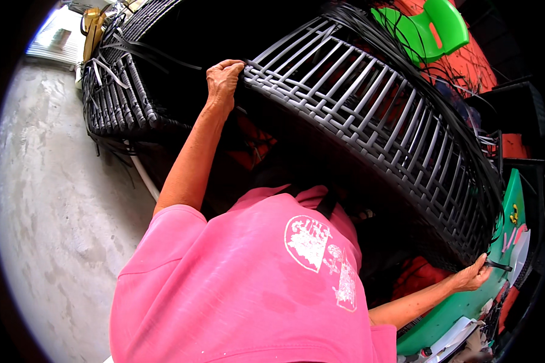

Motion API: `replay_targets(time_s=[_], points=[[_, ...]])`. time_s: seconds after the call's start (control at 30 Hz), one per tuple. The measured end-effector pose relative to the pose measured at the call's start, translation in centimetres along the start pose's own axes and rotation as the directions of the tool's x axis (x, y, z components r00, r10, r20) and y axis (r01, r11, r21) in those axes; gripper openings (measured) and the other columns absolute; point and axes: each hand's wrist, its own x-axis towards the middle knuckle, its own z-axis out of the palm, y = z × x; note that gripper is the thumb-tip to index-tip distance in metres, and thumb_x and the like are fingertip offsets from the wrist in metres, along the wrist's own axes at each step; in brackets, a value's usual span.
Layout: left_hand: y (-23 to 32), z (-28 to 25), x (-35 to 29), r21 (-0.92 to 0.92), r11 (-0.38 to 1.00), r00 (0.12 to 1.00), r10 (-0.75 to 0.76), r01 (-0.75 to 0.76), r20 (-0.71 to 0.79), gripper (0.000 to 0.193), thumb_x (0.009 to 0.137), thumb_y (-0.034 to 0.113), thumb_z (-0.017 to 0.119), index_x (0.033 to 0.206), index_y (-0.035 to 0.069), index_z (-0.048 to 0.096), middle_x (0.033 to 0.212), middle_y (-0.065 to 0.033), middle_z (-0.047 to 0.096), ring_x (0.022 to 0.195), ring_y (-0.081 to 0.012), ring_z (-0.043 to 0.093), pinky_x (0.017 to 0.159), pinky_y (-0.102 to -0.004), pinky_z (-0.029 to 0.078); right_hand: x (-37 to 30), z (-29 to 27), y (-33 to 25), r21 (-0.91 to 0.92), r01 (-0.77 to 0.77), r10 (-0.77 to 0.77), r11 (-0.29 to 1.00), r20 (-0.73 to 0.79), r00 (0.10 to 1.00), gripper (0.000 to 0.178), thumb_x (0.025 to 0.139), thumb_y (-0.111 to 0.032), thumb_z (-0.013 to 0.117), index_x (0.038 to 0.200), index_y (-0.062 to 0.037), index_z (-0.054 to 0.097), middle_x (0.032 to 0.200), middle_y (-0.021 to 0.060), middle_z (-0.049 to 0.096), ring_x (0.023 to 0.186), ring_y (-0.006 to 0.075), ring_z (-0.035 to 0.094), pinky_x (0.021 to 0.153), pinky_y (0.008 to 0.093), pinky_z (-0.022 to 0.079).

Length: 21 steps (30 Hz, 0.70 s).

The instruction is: The person weaves black plastic strips through a basket frame by hand, tucking ends into the weave and pulling them through to secure the structure.

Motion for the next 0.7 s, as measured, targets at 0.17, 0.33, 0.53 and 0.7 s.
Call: replay_targets(time_s=[0.17, 0.33, 0.53, 0.7], points=[[1.2, -0.1, 0.7, 0.043, 0.999, 0.985, -0.017, 0.009, 0.174, 0.013, 0.076, 0.015, 0.074, 0.079, 0.003, 0.069, 0.070, -0.0048, 0.065, 0.057, -0.0121, 0.057, 0.056, -0.0226, 0.044, -0.1, 0.0, -0.1, 0.038, 0.017, -0.017, 0.999, 0.006, 1.000, 0.054, 0.080, -0.037, 0.071, 0.110, 0.0064, 0.060, 0.092, 0.0154, 0.067, 0.084, 0.0260, 0.062, 0.078, 0.0340, 0.046], [2.0, 1.3, 2.8, -0.155, 0.985, 0.992, 0.092, -0.077, 0.090, 0.011, 0.068, -0.001, 0.076, 0.068, -0.002, 0.065, 0.062, -0.0059, 0.063, 0.053, -0.0126, 0.057, 0.057, -0.0257, 0.046, -0.1, -0.1, -0.3, 0.023, 0.019, -0.019, 1.000, 0.008, 1.000, 0.054, 0.080, -0.036, 0.071, 0.110, 0.0074, 0.059, 0.092, 0.0154, 0.068, 0.084, 0.0247, 0.063, 0.078, 0.0324, 0.046], [1.9, -6.2, 8.5, 0.692, 0.631, 0.531, 0.742, -0.350, -0.408, 0.012, 0.074, -0.003, 0.069, 0.080, -0.001, 0.058, 0.066, -0.0048, 0.059, 0.051, -0.0110, 0.052, 0.048, -0.0250, 0.045, 0.9, 0.8, 2.8, 0.232, 0.031, -0.043, 0.972, 0.047, 0.998, 0.061, 0.079, -0.032, 0.073, 0.116, 0.0112, 0.053, 0.099, 0.0151, 0.068, 0.090, 0.0225, 0.063, 0.083, 0.0296, 0.046], [1.9, -4.8, 9.1, -0.338, 0.901, 0.898, 0.113, -0.273, -0.425, 0.003, 0.085, 0.000, 0.057, 0.085, 0.001, 0.053, 0.070, -0.0134, 0.063, 0.052, -0.0205, 0.059, 0.049, -0.0321, 0.050, 0.6, 0.9, 2.4, 0.129, -0.026, 0.029, 0.991, -0.019, 0.999, 0.064, 0.079, -0.030, 0.073, 0.119, 0.0130, 0.049, 0.101, 0.0155, 0.068, 0.092, 0.0220, 0.062, 0.086, 0.0284, 0.045]])
